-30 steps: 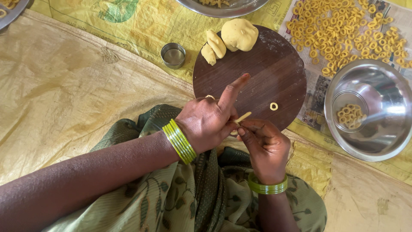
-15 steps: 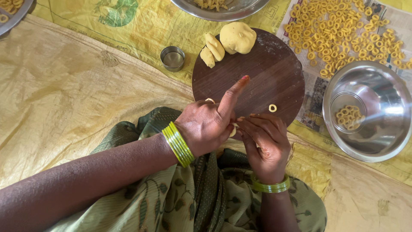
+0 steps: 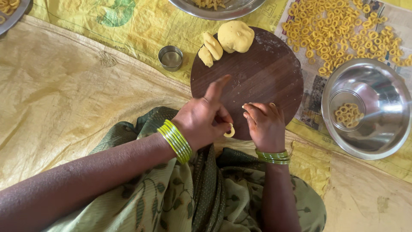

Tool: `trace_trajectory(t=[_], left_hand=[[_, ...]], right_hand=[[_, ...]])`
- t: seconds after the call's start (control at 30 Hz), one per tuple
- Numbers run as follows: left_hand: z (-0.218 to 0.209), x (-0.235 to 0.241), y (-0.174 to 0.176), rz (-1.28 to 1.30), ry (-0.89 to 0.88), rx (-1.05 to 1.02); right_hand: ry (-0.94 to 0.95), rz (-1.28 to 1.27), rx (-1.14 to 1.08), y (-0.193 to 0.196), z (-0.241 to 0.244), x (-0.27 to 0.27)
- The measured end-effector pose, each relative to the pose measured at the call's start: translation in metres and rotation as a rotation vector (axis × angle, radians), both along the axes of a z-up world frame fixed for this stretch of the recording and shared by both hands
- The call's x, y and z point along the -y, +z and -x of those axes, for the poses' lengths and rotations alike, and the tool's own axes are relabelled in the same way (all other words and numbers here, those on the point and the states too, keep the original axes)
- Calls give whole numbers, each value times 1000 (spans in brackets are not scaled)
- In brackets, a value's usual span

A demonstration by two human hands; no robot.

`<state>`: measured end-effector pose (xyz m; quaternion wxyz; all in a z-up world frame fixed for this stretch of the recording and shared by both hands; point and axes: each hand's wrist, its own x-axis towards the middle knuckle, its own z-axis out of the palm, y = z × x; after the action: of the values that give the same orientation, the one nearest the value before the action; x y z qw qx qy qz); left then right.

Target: The person rolls small pieces of yellow dough into thin strips on a wooden board, then joins the ends to form rings. The finished rings are placed into a metal bowl. The person repeats this process with multiple pieces of dough.

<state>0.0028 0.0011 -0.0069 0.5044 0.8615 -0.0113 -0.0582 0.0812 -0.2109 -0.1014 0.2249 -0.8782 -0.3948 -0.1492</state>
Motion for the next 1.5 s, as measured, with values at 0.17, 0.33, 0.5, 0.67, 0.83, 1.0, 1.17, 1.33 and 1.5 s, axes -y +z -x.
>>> trace_trajectory(t=[0.17, 0.33, 0.5, 0.67, 0.83, 1.0, 1.17, 1.33, 1.5], left_hand=[[-1, -9, -14, 230, 142, -149], [-4, -13, -29, 443, 211, -246], [-5, -12, -39, 612, 225, -321], [-4, -12, -37, 561, 234, -338], [-3, -9, -30, 517, 219, -384], [-2, -7, -22, 471, 183, -487], [-1, -7, -17, 453, 108, -535], [-1, -7, -19, 446, 109, -590], [-2, -8, -18, 342, 115, -502]], right_hand=[[-99, -140, -35, 3, 8, 0], [-134, -387, -351, 18, 22, -8], [93, -566, -464, 30, 51, -17], [-4, -531, -466, 46, 61, -20], [-8, -536, -542, 61, 61, -19], [79, -431, -516, 70, 56, -12], [140, -352, -517, 72, 52, -5], [217, -394, -661, 70, 47, 5], [113, -417, -754, 63, 46, 4]])
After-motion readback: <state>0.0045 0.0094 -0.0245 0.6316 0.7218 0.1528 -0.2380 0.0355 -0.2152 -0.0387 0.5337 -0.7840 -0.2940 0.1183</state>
